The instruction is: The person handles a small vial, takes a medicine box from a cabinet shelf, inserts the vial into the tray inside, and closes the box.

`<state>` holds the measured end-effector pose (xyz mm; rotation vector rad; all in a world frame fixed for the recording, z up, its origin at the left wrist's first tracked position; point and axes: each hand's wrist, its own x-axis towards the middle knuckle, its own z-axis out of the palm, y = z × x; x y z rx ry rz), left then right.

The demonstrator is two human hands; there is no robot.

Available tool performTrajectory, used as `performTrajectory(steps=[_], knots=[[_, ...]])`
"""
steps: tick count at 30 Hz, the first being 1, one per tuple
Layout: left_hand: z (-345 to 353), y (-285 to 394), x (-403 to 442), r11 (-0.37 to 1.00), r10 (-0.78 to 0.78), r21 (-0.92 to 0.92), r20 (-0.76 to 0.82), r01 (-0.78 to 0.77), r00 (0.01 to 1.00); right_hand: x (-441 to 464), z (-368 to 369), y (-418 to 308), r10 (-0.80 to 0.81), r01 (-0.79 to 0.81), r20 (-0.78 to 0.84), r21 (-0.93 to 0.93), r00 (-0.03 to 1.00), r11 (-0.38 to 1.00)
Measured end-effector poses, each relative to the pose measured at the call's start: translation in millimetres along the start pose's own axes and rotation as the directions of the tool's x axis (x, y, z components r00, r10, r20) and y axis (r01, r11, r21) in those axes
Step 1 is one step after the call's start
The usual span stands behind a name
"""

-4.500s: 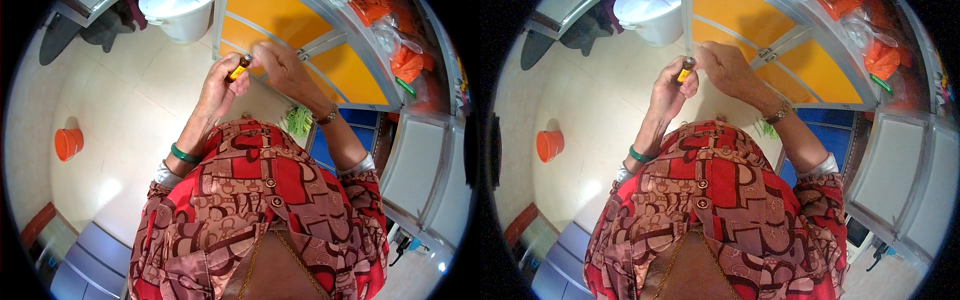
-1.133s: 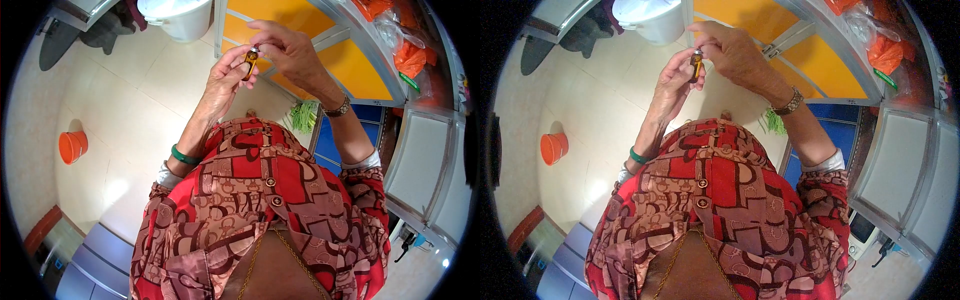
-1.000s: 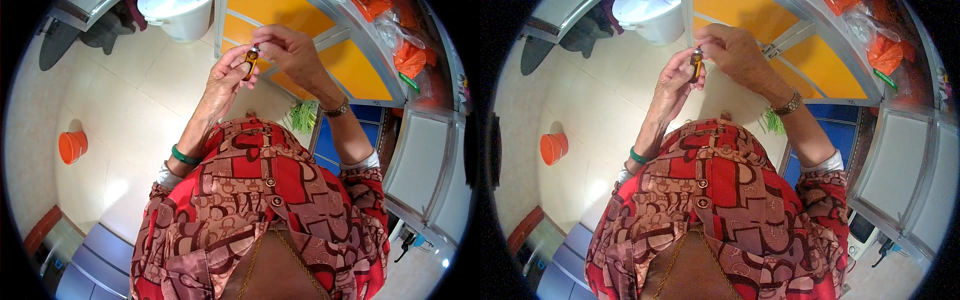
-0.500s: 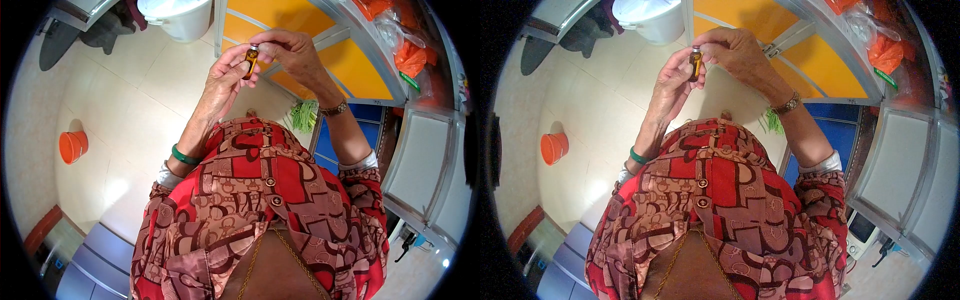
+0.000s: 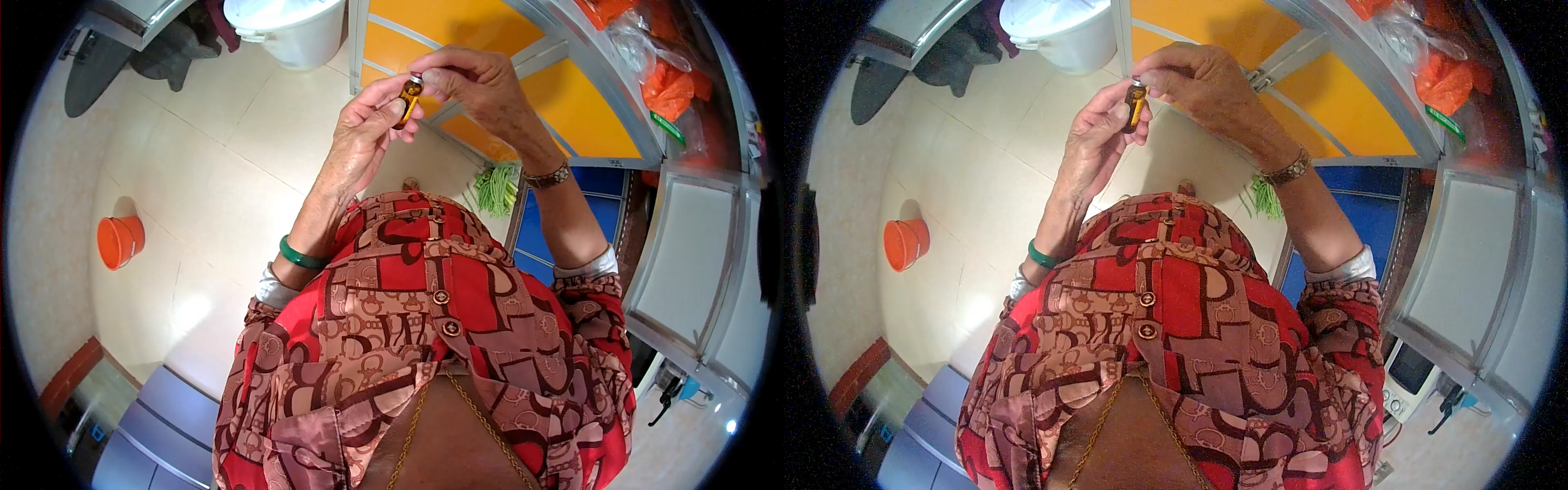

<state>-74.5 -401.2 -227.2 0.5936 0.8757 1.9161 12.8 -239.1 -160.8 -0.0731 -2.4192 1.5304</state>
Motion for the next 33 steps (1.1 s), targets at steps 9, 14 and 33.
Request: performTrajectory(steps=[9,14,33], knots=[[1,-2,0,0.998,-0.035,0.05,-0.011,0.035,0.999,-2,-3,-6,0.056,-0.056,-0.011,-0.018,0.998,0.998],[1,-4,0,0.991,-0.02,0.132,-0.012,0.021,1.0,-4,-6,-1,0.036,-0.035,0.029,-0.008,0.999,0.999],[-1,-10,2,0.994,-0.085,-0.072,0.051,0.088,0.995,-9,-10,2,0.002,0.005,0.064,-0.106,0.998,0.994]])
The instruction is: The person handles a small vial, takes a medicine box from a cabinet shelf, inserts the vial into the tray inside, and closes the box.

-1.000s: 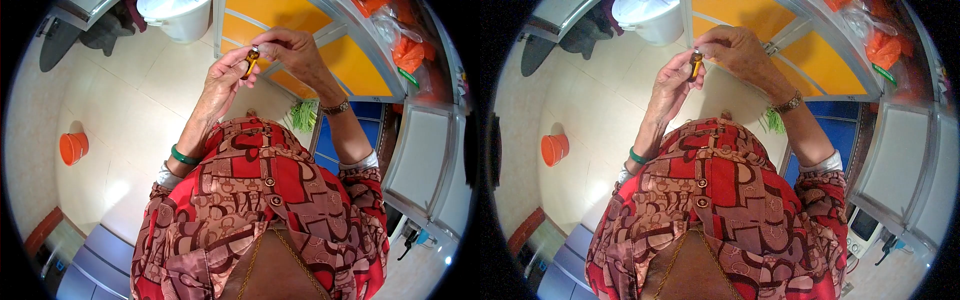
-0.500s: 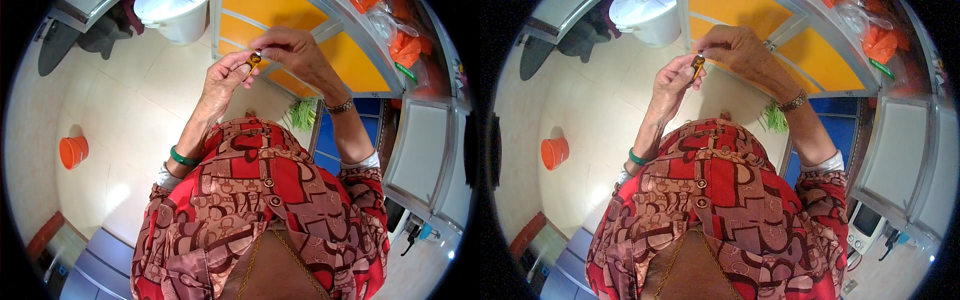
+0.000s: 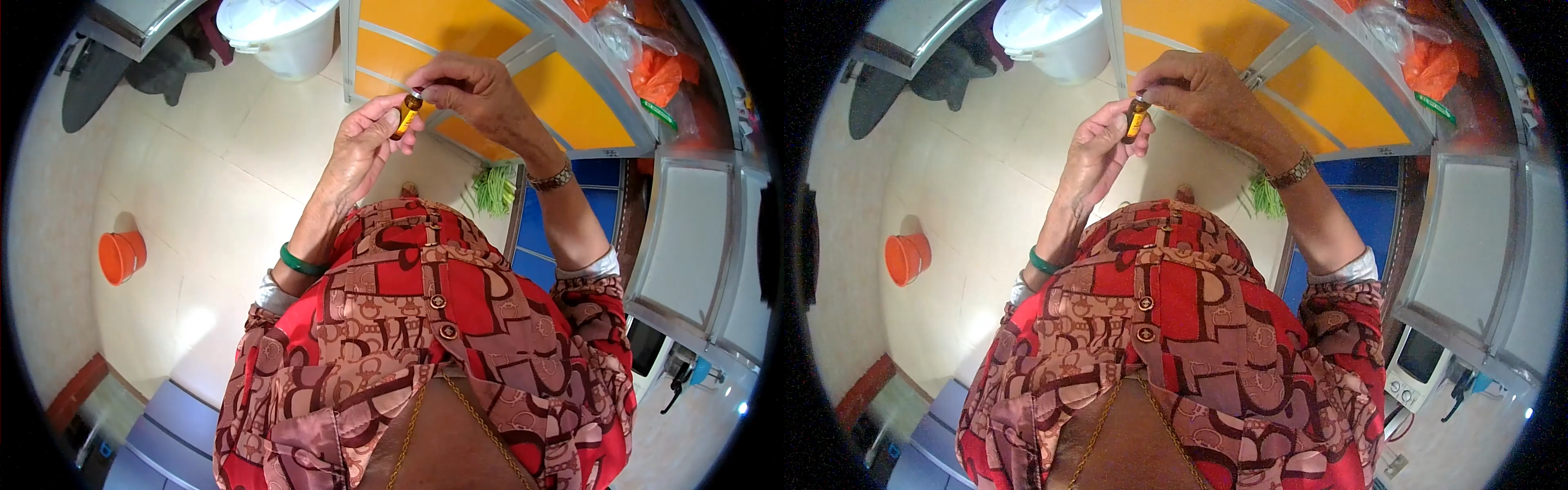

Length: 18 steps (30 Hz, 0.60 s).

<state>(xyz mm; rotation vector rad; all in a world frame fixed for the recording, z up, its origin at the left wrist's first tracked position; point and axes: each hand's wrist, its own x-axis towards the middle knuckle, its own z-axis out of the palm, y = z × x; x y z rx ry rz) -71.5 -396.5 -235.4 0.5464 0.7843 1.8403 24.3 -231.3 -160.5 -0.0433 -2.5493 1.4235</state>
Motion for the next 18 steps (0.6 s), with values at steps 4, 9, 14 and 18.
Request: performTrajectory(steps=[4,9,14,18], knots=[[-0.3,-0.8,0.9,1.0,-0.006,-0.029,0.025,0.007,1.0,-1.7,2.9,2.5,-0.016,0.017,-0.043,0.02,0.999,1.0],[0.4,-2.5,2.1,0.998,-0.004,0.07,0.004,0.004,1.0,-5.9,2.0,6.6,-0.023,0.02,-0.062,-0.058,0.998,0.998],[1.1,-5.0,1.9,0.995,-0.008,0.102,-0.032,0.011,0.999,-7.7,3.2,4.9,-0.042,0.028,-0.107,-0.129,0.993,0.991],[1.5,-6.0,1.7,0.995,0.006,0.104,-0.023,-0.003,1.0,-9.0,4.1,2.1,-0.038,0.021,-0.114,-0.143,0.993,0.989]])
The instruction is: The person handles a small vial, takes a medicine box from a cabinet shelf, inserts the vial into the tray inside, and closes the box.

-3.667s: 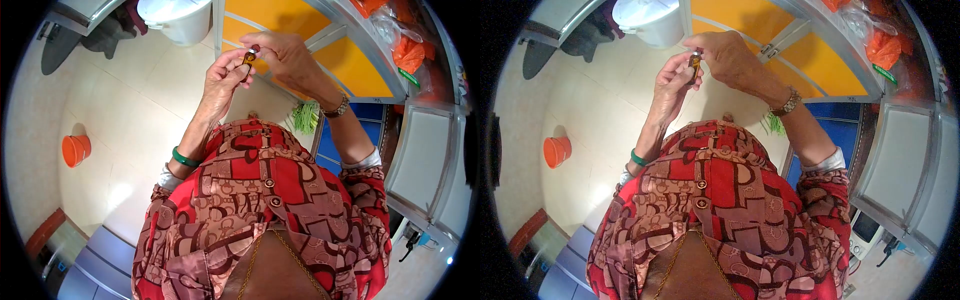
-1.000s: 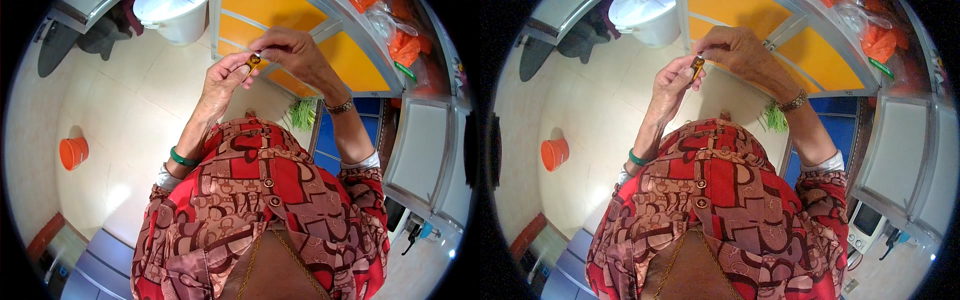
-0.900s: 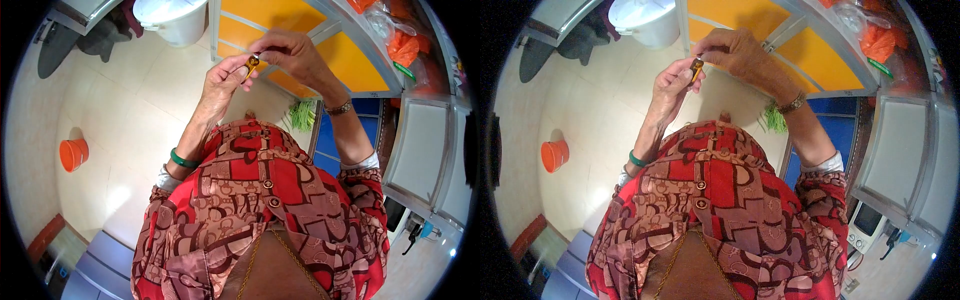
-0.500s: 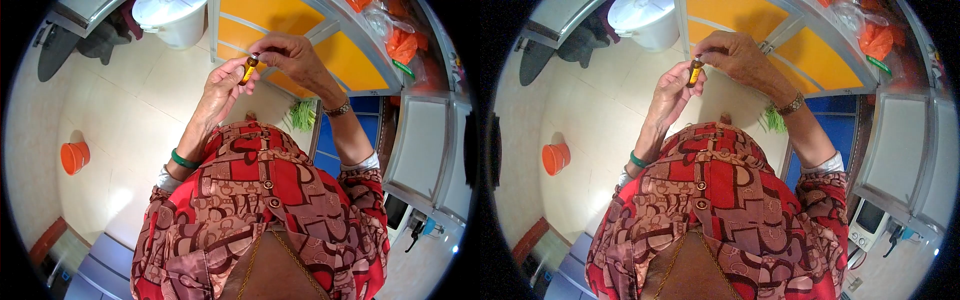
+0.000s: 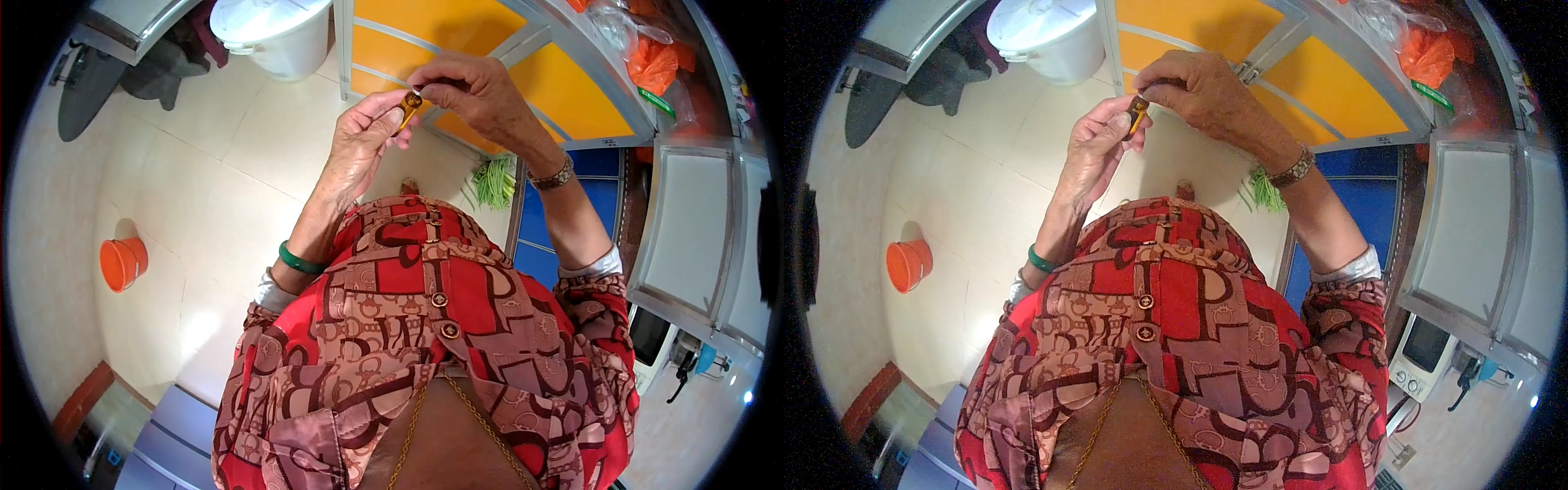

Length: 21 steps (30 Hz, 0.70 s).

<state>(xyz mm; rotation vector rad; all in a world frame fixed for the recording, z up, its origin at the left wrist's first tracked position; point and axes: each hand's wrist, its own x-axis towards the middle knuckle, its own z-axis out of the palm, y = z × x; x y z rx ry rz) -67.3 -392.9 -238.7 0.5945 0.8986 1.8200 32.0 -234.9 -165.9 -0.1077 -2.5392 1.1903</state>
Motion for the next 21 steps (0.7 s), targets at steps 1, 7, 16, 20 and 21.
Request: performTrajectory(steps=[1,7,16,20,21], knots=[[0,-1,0,1.0,0.005,-0.014,0.003,-0.005,1.0,0,0,-1,-0.001,0.001,-0.005,-0.013,1.0,1.0],[-1,1,0,1.0,0.007,-0.026,-0.001,-0.007,1.0,0,1,-1,-0.007,0.007,0.003,-0.019,1.0,1.0],[1,-3,-2,0.999,0.023,0.041,-0.036,-0.022,0.999,-1,6,2,-0.041,0.041,-0.003,-0.042,0.999,0.998],[2,-3,-3,0.999,0.04,0.033,-0.062,-0.038,0.997,-2,11,0,0.037,-0.035,-0.052,0.032,0.998,0.999],[2,-3,-3,0.999,0.042,0.033,-0.064,-0.04,0.997,-1,11,-1,0.035,-0.033,-0.05,0.033,0.998,0.999]])
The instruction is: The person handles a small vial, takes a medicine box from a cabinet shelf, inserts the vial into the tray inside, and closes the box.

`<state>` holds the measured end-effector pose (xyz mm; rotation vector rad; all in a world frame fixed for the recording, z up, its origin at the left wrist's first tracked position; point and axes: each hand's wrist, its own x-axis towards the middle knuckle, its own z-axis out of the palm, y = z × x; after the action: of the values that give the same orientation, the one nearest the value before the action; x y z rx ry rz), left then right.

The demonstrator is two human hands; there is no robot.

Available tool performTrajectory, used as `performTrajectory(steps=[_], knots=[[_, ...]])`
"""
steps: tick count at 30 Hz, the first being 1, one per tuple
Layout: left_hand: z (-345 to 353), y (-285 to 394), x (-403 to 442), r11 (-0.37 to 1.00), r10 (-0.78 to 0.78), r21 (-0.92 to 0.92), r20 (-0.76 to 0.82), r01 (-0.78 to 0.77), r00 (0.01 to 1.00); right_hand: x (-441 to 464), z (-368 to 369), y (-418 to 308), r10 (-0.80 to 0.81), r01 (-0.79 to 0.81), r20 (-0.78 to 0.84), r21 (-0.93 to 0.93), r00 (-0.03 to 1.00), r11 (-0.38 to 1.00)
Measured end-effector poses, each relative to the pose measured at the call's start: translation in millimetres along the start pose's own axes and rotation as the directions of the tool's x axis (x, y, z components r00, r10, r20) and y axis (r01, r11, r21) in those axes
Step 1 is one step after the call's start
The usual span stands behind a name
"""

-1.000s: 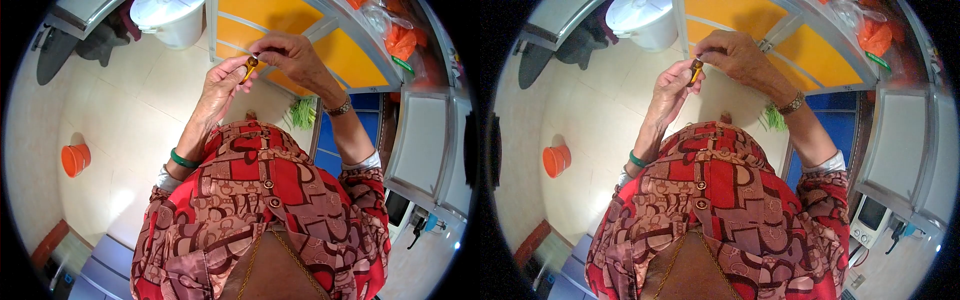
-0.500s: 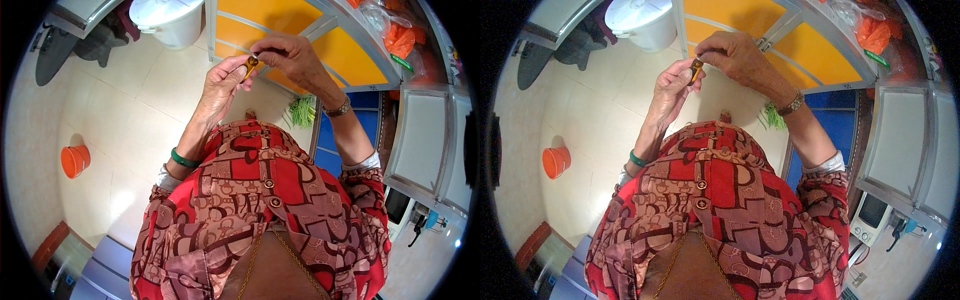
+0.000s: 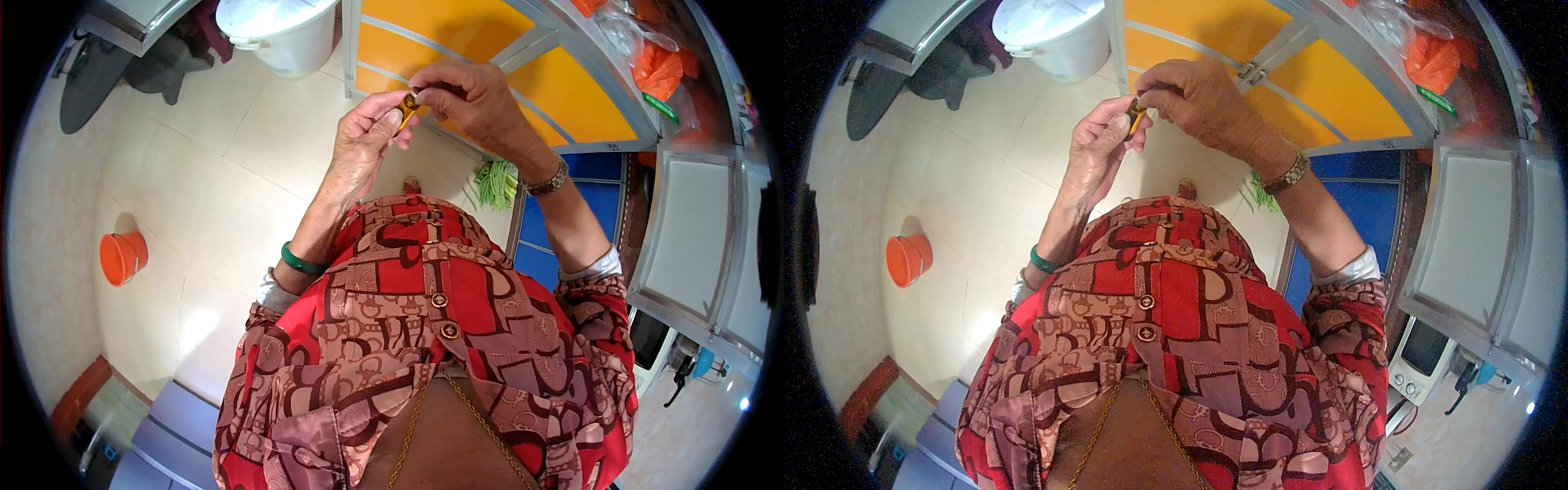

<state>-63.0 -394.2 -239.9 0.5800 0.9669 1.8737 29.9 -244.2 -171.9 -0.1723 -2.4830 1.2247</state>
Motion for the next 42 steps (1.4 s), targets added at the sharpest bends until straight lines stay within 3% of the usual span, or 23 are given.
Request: performTrajectory(steps=[6,12,21,26,30,32,34,36,42], knots=[[0,1,0,0.999,0.0,-0.04,0.005,0.001,1.0,3,0,-6,0.046,-0.048,0.046,0.034,0.998,0.998],[-7,-5,1,0.998,0.045,0.051,0.008,-0.046,0.999,4,0,-10,0.077,-0.08,0.122,0.026,0.99,0.996],[-8,-12,0,0.971,0.162,0.185,-0.027,-0.154,0.986,-1,8,1,0.029,-0.03,0.117,0.011,0.993,0.999],[-8,-12,2,0.933,0.205,0.302,0.005,-0.197,0.979,0,9,7,-0.104,0.118,0.1,-0.15,0.99,0.982],[-8,-10,4,0.9,0.203,0.388,0.03,-0.199,0.979,-2,8,9,-0.074,0.094,0.101,-0.213,0.992,0.973],[-14,-14,9,0.907,0.095,0.406,0.064,-0.113,0.993,-2,4,11,-0.012,0.049,0.161,-0.229,0.987,0.972],[-6,-11,7,0.902,0.116,0.406,0.092,-0.144,0.989,-1,3,12,-0.002,0.033,0.167,-0.18,0.986,0.983],[-3,-10,8,0.9,0.132,0.401,0.12,-0.169,0.984,-2,2,10,0.013,0.01,0.175,-0.131,0.985,0.991],[1,-12,10,0.953,0.039,0.296,0.108,-0.069,0.993,-4,-4,3,0.099,-0.043,0.246,-0.223,0.964,0.974]])
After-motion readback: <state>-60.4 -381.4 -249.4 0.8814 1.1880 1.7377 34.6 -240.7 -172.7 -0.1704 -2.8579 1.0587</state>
